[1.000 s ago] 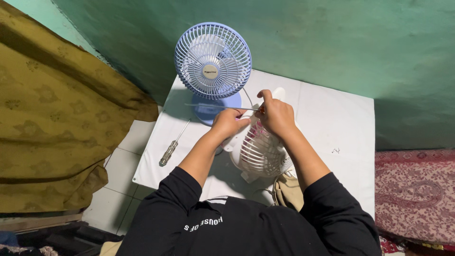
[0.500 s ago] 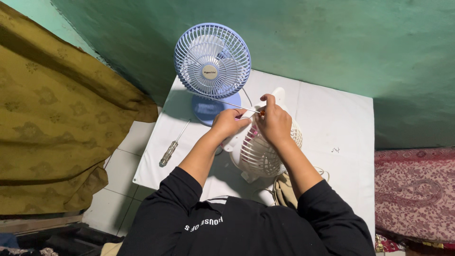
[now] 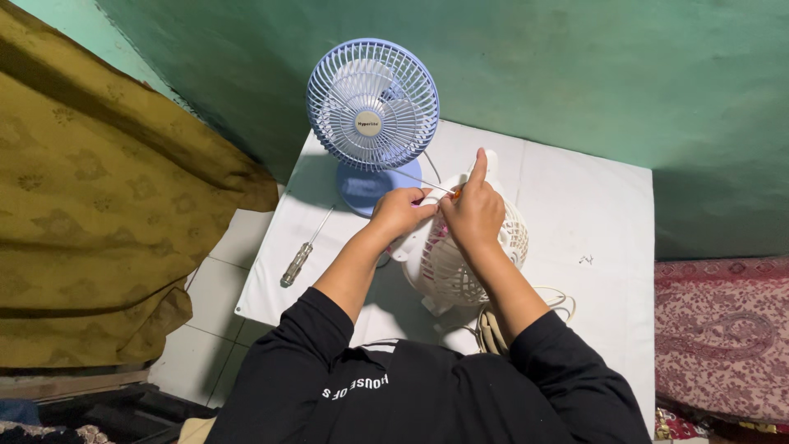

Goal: The person uses a screwdriver to unscrew and remove the back grille of a white and pink cat-shaped fan. They manipulate the fan on a table, turning it to access different screws, and eventually detach the grille to expose the internal blades.

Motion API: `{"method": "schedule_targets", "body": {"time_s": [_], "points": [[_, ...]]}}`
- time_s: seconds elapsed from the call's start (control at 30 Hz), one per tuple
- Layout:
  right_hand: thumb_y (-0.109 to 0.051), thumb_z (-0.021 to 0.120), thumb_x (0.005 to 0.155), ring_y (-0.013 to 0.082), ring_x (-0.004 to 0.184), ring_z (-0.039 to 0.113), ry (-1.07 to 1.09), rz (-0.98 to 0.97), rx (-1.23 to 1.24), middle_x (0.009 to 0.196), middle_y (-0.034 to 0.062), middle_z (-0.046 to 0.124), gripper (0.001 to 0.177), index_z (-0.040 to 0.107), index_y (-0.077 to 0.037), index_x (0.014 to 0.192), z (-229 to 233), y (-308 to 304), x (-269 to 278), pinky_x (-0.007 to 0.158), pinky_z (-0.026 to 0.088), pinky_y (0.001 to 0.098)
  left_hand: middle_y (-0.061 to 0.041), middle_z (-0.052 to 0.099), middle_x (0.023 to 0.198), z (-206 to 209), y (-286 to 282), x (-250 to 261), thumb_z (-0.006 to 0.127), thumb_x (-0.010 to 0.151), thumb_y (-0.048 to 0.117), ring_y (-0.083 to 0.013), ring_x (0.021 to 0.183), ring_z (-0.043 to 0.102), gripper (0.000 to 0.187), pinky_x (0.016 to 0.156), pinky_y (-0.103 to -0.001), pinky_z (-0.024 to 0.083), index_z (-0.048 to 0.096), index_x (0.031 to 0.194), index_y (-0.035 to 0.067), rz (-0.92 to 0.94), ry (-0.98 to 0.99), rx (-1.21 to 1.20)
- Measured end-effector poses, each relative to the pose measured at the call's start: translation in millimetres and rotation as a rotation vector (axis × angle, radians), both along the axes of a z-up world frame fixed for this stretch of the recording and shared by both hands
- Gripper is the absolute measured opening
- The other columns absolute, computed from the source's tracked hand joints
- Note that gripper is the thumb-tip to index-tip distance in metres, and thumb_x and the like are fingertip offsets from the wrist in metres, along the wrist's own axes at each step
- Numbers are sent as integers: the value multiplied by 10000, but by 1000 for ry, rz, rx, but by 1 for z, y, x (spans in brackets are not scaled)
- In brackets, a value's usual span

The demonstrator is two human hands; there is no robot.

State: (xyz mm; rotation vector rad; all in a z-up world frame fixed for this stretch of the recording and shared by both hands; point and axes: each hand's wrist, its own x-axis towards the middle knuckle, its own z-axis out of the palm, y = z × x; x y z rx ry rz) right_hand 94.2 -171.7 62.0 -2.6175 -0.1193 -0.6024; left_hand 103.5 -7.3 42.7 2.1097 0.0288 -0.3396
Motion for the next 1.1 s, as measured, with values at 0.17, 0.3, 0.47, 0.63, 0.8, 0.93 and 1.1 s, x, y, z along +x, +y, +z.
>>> {"method": "schedule_targets", "body": {"time_s": [0.17, 0.3, 0.47, 0.63, 0.8, 0.93, 1.1], "points": [[-112, 810, 696, 269, 695, 689, -102, 87, 48, 789, 53, 724, 1148, 147, 24, 1623, -7, 0, -2, 652, 533, 407, -86, 804, 1000, -4, 2, 3, 756, 812, 349, -200, 876, 774, 454, 821, -325, 577, 750, 1238, 194, 0, 27, -68], [-130, 818, 724, 299, 700, 711, 15, 114, 57, 810, 83, 742, 1130, 152, -8, 1629, -7, -8, 6, 645, 547, 422, -81, 808, 999, -17, 3, 8, 758, 810, 338, -189, 847, 768, 459, 798, -320, 580, 752, 1244, 188, -12, 47, -128], [-151, 828, 730, 353, 736, 725, 154, 97, 56, 852, 144, 754, 1133, 146, -49, 1629, 0, -12, 14, 660, 558, 448, -98, 798, 1008, -23, 4, 10, 775, 808, 345, -187, 842, 752, 493, 794, -319, 569, 740, 1262, 154, -26, 24, -115], [-181, 823, 776, 354, 754, 730, 247, 44, 53, 861, 149, 760, 1141, 87, -35, 1636, -3, -13, 18, 669, 563, 445, -89, 790, 1028, -21, 2, 9, 794, 812, 351, -182, 839, 757, 515, 793, -314, 572, 715, 1271, 131, -23, 26, -99], [-208, 844, 766, 367, 777, 730, 269, 101, 73, 885, 157, 761, 1203, 22, -2, 1620, -12, -23, 26, 683, 563, 447, -69, 805, 1004, -19, 4, 9, 773, 809, 342, -177, 823, 756, 474, 774, -310, 572, 745, 1254, 181, -30, 62, -135], [-209, 848, 752, 358, 787, 734, 265, 131, 97, 887, 144, 765, 1212, 21, 34, 1605, -8, -24, 26, 690, 565, 438, -69, 804, 996, -14, 2, 7, 772, 808, 334, -175, 822, 755, 472, 766, -310, 571, 748, 1251, 174, -24, 54, -151], [-223, 854, 733, 351, 776, 730, 285, 27, 42, 860, 136, 756, 1194, 83, 50, 1602, 0, -12, 17, 685, 562, 441, -92, 796, 976, -13, 1, 4, 780, 810, 347, -183, 807, 751, 493, 762, -316, 567, 732, 1259, 150, -16, 23, -96]]}}
